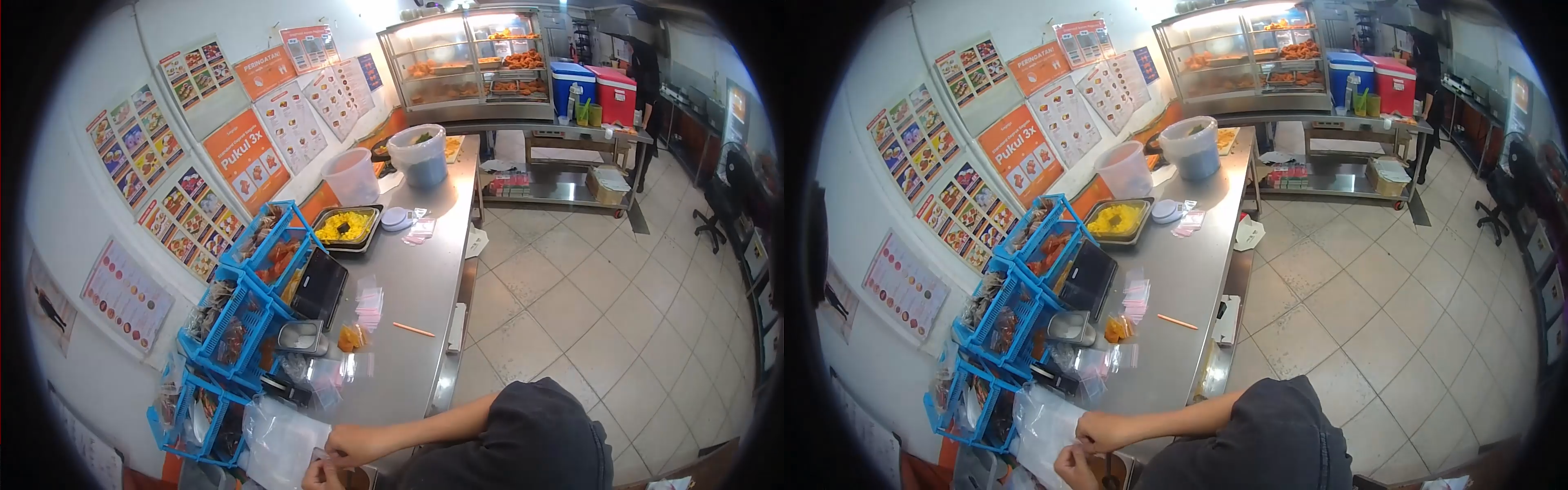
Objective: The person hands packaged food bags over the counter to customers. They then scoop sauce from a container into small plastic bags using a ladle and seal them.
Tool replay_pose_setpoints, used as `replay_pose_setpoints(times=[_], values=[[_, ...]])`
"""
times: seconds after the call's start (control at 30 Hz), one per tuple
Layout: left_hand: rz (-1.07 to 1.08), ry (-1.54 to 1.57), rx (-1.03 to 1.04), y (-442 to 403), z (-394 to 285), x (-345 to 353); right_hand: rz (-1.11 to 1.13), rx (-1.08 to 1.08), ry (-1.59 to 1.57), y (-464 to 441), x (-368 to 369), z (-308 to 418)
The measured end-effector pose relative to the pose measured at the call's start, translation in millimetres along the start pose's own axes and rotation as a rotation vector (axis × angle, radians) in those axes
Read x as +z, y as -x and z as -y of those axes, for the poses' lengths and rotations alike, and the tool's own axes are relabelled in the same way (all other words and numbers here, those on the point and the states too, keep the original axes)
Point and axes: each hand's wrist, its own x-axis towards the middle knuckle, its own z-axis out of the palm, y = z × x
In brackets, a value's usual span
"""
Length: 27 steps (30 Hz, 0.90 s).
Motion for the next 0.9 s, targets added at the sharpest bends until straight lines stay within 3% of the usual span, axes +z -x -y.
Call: replay_pose_setpoints(times=[0.07, 0.1, 0.23, 0.33, 0.4, 0.5, 0.53, 0.57, 0.6, 0.63, 0.7, 0.73, 0.77, 0.8, 0.83, 0.9], values=[[0.140, -0.018, -0.001, 0, 14, 2, 0.003, -0.036, -0.044, -1, 11, 0], [0.273, 0.051, -0.132, -2, 23, -4, 0.007, -0.038, -0.045, -1, 12, -2], [0.274, 0.253, -0.250, 1, 19, -14, 0.094, 0.032, -0.154, -2, 12, -7], [0.379, 0.237, -0.182, 1, 24, -21, 0.064, -0.019, -0.111, -5, 15, -10], [0.257, -0.210, 0.225, 3, 7, -22, 0.033, -0.062, -0.065, -5, 18, -8], [0.232, -0.268, 0.273, 5, -29, -30, -0.014, -0.108, 0.044, -8, 25, -7], [0.229, -0.271, 0.269, 6, -16, -35, 0.162, -0.057, -0.234, -10, 28, -11], [0.289, -0.081, 0.055, 8, 2, -42, 0.340, -0.004, -0.511, -13, 30, -14], [0.343, 0.109, -0.159, 11, 19, -49, 0.346, -0.006, -0.515, -15, 31, -17], [0.336, 0.106, -0.162, 11, 11, -49, 0.401, -0.013, -0.419, -18, 30, -19], [0.256, -0.249, 0.048, 10, -15, -47, 0.460, -0.024, -0.326, -19, 30, -17], [0.252, -0.253, 0.043, 12, -19, -48, 0.240, 0.010, 0.009, -16, 30, -11], [0.225, -0.477, -0.007, 14, -22, -50, 0.012, 0.042, 0.342, -15, 30, -7], [0.193, -0.698, -0.056, 13, -24, -50, 0.015, 0.035, 0.342, -17, 29, -4], [0.187, -0.698, -0.061, 11, -23, -46, 0.021, 0.025, 0.296, -17, 29, -1], [-0.004, 0.092, 0.247, 9, -19, -38, 0.035, 0.012, 0.240, -21, 26, 1]])
